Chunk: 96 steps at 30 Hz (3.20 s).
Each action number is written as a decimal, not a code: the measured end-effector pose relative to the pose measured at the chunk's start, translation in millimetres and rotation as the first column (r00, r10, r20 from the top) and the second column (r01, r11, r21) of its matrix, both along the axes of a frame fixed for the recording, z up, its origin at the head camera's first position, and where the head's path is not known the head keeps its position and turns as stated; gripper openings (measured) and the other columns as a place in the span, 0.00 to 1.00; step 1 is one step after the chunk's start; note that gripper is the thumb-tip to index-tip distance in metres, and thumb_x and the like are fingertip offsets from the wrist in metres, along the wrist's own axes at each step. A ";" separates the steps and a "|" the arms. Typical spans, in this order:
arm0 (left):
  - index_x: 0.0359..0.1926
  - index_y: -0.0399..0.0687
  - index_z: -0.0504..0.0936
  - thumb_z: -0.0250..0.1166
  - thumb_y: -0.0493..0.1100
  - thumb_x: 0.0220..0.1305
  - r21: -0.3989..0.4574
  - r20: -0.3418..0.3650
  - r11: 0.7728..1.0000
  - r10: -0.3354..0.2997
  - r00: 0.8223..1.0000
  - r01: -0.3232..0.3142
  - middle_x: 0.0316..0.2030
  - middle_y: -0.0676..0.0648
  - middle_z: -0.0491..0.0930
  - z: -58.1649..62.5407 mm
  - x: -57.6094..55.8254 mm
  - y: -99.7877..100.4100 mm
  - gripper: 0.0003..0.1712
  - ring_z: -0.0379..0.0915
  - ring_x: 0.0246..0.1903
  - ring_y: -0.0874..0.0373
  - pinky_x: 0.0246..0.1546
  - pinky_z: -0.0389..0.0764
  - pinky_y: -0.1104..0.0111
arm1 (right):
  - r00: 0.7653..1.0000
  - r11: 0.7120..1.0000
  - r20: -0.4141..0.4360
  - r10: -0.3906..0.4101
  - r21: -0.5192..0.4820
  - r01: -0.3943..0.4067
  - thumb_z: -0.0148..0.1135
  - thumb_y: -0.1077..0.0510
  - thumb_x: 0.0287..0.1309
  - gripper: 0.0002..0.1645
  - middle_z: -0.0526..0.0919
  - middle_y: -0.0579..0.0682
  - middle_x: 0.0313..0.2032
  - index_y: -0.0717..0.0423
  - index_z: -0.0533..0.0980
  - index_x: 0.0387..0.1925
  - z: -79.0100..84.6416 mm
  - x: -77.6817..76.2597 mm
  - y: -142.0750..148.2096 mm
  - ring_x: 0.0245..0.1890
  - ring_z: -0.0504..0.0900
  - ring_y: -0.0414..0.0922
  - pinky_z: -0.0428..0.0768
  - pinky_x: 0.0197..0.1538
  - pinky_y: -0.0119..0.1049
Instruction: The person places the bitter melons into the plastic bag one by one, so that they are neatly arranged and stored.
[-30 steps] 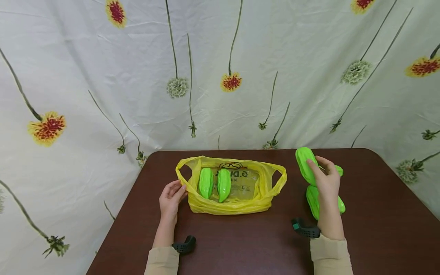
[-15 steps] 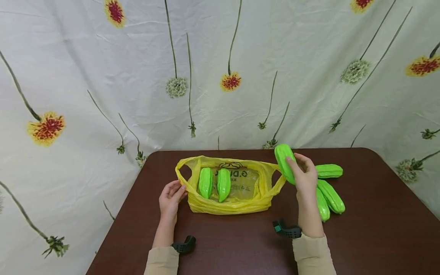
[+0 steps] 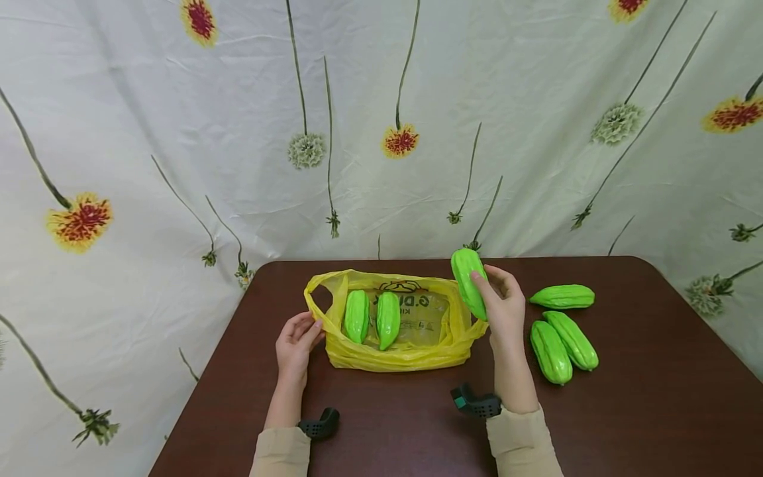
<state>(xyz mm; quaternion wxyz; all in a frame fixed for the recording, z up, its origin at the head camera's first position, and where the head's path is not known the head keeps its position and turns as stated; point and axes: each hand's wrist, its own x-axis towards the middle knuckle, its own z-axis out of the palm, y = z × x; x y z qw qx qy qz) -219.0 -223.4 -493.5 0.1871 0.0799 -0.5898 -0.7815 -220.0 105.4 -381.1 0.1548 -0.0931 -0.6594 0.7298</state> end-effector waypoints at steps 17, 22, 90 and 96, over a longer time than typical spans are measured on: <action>0.52 0.33 0.73 0.65 0.32 0.58 -0.004 0.011 1.000 -0.001 1.000 0.001 0.38 0.52 0.79 -0.2 0.1 -0.8 0.20 0.78 0.35 0.61 0.38 0.83 0.68 | 0.997 0.997 0.008 0.074 -0.036 -0.073 0.68 0.50 0.54 0.27 0.74 0.53 0.50 0.56 0.73 0.53 -15.2 -3.8 -39.4 0.46 0.76 0.47 0.79 0.39 0.33; 0.51 0.34 0.73 0.65 0.31 0.58 -0.006 0.012 1.000 0.001 1.000 -0.001 0.38 0.51 0.79 -0.2 -0.4 -0.7 0.20 0.78 0.35 0.61 0.38 0.83 0.68 | 0.992 0.995 0.085 0.093 -0.033 -0.091 0.68 0.53 0.54 0.26 0.74 0.53 0.51 0.56 0.73 0.53 -23.3 -9.4 -48.7 0.46 0.77 0.47 0.79 0.37 0.30; 0.49 0.35 0.75 0.66 0.31 0.57 -0.009 -0.003 1.000 0.018 1.000 -0.018 0.38 0.51 0.79 0.9 1.7 0.9 0.18 0.79 0.35 0.61 0.37 0.83 0.68 | 0.979 0.987 0.180 0.092 0.115 -0.114 0.64 0.58 0.57 0.29 0.71 0.63 0.53 0.65 0.66 0.57 -84.7 -27.6 -85.9 0.53 0.72 0.59 0.74 0.54 0.50; 0.50 0.35 0.74 0.66 0.31 0.57 -0.008 0.001 1.000 0.018 1.000 -0.018 0.38 0.51 0.79 1.2 1.7 0.7 0.19 0.78 0.35 0.61 0.37 0.83 0.67 | 0.981 0.988 0.166 0.096 0.103 -0.114 0.63 0.58 0.58 0.29 0.70 0.61 0.54 0.63 0.66 0.58 -78.1 -27.8 -83.8 0.54 0.72 0.57 0.75 0.53 0.50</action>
